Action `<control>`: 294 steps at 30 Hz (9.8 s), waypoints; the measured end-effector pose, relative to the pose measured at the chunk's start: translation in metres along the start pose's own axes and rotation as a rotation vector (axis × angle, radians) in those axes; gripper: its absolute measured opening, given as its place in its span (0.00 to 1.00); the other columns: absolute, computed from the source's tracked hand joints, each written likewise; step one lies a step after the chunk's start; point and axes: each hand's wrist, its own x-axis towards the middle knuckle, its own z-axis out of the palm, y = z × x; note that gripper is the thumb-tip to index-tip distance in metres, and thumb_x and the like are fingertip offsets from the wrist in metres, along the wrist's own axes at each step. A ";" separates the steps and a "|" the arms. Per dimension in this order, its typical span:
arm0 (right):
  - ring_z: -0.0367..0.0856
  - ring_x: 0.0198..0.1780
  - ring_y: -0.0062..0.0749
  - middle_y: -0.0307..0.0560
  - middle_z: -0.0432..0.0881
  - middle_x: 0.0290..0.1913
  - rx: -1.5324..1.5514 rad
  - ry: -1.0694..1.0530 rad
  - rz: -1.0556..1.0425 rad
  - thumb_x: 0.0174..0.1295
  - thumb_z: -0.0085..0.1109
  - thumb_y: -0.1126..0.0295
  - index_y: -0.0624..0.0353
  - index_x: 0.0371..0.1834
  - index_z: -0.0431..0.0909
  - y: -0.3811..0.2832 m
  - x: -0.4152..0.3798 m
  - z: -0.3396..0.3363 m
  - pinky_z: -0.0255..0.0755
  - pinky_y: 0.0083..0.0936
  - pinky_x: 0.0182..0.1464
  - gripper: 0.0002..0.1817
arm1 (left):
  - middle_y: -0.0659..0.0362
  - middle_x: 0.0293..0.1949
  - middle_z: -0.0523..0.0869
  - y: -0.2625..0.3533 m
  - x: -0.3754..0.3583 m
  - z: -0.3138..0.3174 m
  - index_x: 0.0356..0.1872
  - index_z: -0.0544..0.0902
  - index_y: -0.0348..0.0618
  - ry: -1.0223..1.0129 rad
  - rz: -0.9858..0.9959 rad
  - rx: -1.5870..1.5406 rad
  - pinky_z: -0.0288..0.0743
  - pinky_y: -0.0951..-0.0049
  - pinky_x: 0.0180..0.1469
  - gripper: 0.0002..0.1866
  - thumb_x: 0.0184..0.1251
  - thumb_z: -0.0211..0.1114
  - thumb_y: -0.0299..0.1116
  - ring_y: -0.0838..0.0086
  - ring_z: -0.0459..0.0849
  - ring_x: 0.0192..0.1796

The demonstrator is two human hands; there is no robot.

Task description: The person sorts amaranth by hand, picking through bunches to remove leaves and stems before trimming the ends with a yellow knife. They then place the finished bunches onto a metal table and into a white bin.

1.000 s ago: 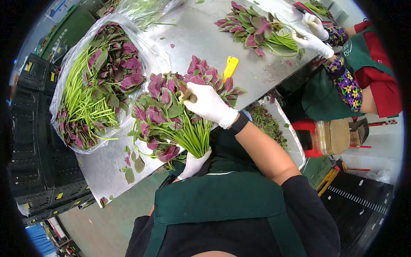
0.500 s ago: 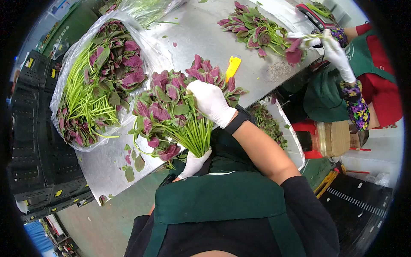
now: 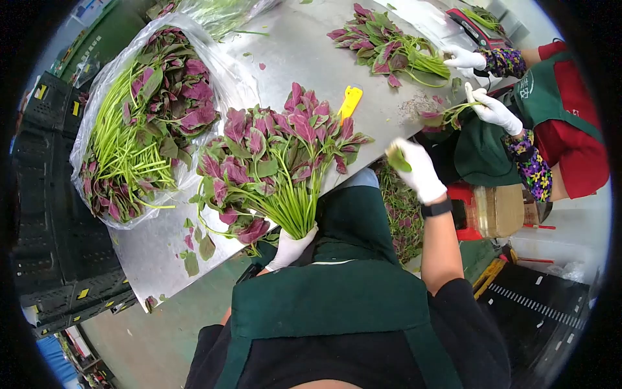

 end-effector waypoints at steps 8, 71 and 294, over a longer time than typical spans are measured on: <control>0.85 0.38 0.48 0.50 0.85 0.33 -0.308 -0.122 0.140 0.56 0.64 0.62 0.56 0.36 0.83 -0.084 -0.033 0.009 0.78 0.40 0.42 0.10 | 0.59 0.43 0.89 0.001 -0.001 0.002 0.46 0.84 0.34 0.017 0.031 0.007 0.77 0.74 0.53 0.12 0.62 0.70 0.24 0.77 0.86 0.46; 0.62 0.74 0.49 0.58 0.66 0.71 0.154 0.058 -0.123 0.50 0.68 0.73 0.63 0.71 0.61 -0.126 -0.002 0.098 0.56 0.37 0.75 0.42 | 0.48 0.27 0.85 0.005 -0.003 0.003 0.47 0.80 0.45 0.143 0.261 0.753 0.80 0.53 0.35 0.20 0.50 0.70 0.32 0.50 0.86 0.31; 0.81 0.24 0.52 0.55 0.79 0.19 -0.227 -0.266 -0.580 0.45 0.60 0.68 0.60 0.20 0.81 -0.285 -0.072 0.126 0.75 0.39 0.27 0.07 | 0.43 0.31 0.87 0.136 0.035 -0.092 0.35 0.84 0.38 -0.107 0.334 1.530 0.80 0.54 0.43 0.12 0.48 0.62 0.31 0.48 0.87 0.37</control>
